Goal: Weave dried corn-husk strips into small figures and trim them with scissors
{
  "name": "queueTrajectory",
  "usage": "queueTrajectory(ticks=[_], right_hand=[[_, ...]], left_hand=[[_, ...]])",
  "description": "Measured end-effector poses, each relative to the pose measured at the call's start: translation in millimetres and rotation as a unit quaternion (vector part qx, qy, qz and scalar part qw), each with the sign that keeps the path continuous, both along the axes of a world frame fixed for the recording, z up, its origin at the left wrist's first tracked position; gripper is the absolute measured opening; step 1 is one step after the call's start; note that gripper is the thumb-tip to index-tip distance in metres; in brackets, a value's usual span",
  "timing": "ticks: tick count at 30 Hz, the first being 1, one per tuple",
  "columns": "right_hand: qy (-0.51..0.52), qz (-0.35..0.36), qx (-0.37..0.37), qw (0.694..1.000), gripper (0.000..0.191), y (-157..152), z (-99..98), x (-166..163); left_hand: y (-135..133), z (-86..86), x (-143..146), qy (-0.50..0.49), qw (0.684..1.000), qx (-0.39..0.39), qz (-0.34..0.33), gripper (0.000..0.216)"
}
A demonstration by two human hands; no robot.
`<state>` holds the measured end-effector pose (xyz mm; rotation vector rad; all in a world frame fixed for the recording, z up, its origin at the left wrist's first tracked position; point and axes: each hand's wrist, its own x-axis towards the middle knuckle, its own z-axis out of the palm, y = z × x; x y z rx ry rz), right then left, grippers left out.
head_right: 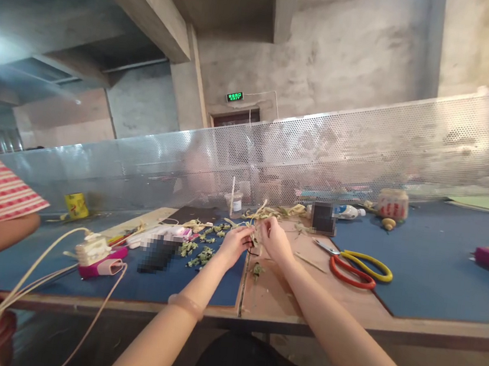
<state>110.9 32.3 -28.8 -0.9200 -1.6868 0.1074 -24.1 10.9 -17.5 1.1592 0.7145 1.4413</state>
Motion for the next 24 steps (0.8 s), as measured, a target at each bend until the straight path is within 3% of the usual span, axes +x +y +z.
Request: queueTrajectory(ticks=[7,15,19,24], right_hand=[[-0.253,-0.11,0.115,0.954,0.018,-8.1,2.2,12.6],[-0.402,-0.076,0.186,0.893,0.028,-21.9,7.9,11.6],[-0.38,-0.044,0.187,0.905,0.036,-21.2,5.5,9.4],[-0.252,-0.029,0.153,0.955,0.03,-17.2,3.1,5.7]], left_hand=[[3.1,-1.9,-4.9,-0.033,0.999,-0.03,0.007,0.02],[2.8,-2.5,-8.3,-0.036,0.999,-0.029,0.012,0.02],[5.7,-4.0,-10.5,-0.022,0.999,-0.033,0.008,0.02],[5.8,-5.5,-11.6,0.019,1.0,-0.021,0.001,0.023]])
